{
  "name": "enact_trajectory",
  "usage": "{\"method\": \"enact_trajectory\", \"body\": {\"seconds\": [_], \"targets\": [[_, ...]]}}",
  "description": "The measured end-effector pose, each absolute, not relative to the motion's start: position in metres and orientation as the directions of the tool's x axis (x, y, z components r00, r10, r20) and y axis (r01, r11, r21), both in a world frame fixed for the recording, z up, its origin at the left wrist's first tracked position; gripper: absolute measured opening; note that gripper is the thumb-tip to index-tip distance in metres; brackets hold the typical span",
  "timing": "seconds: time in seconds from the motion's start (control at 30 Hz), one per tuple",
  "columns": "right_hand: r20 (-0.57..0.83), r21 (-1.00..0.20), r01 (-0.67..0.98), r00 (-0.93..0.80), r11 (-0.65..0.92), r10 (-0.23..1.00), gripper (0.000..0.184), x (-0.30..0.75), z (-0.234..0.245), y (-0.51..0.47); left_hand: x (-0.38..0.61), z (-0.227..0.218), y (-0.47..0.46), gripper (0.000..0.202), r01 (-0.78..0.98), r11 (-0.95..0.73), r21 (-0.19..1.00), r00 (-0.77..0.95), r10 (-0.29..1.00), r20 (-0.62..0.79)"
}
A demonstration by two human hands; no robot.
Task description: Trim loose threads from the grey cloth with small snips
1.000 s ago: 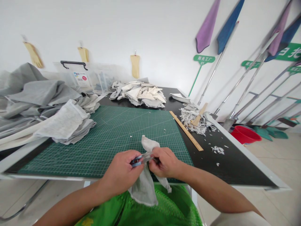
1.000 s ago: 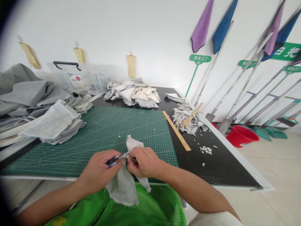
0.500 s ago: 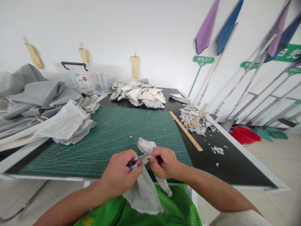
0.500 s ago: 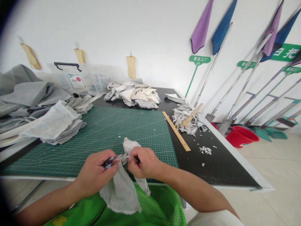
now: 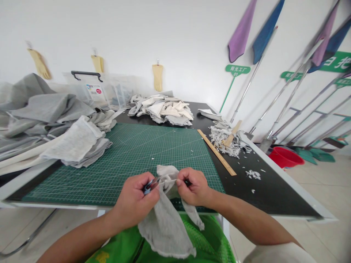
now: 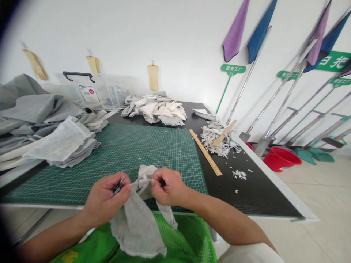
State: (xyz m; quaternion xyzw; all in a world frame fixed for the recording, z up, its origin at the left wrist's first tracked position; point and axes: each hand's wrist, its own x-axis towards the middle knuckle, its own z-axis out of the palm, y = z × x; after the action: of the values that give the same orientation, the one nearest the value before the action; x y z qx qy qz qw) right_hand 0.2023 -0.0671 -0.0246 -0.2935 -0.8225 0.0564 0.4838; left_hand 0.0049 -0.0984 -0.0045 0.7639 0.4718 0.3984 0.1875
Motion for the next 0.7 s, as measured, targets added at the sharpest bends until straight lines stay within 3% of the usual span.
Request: {"method": "enact_trajectory", "body": {"seconds": [0.43, 0.7], "targets": [[0.722, -0.503, 0.366, -0.32, 0.783, 0.613, 0.006, 0.1982, -0.024, -0.0691, 0.0037, -0.0107, -0.0971, 0.02, 0.53, -0.452, 0.717, 0.176, 0.886, 0.428], [0.694, -0.491, 0.372, -0.38, 0.788, 0.612, 0.003, 0.2017, -0.0296, -0.0644, 0.0004, -0.0127, -0.0964, 0.02, 0.482, -0.478, 0.734, 0.225, 0.877, 0.424]]}}
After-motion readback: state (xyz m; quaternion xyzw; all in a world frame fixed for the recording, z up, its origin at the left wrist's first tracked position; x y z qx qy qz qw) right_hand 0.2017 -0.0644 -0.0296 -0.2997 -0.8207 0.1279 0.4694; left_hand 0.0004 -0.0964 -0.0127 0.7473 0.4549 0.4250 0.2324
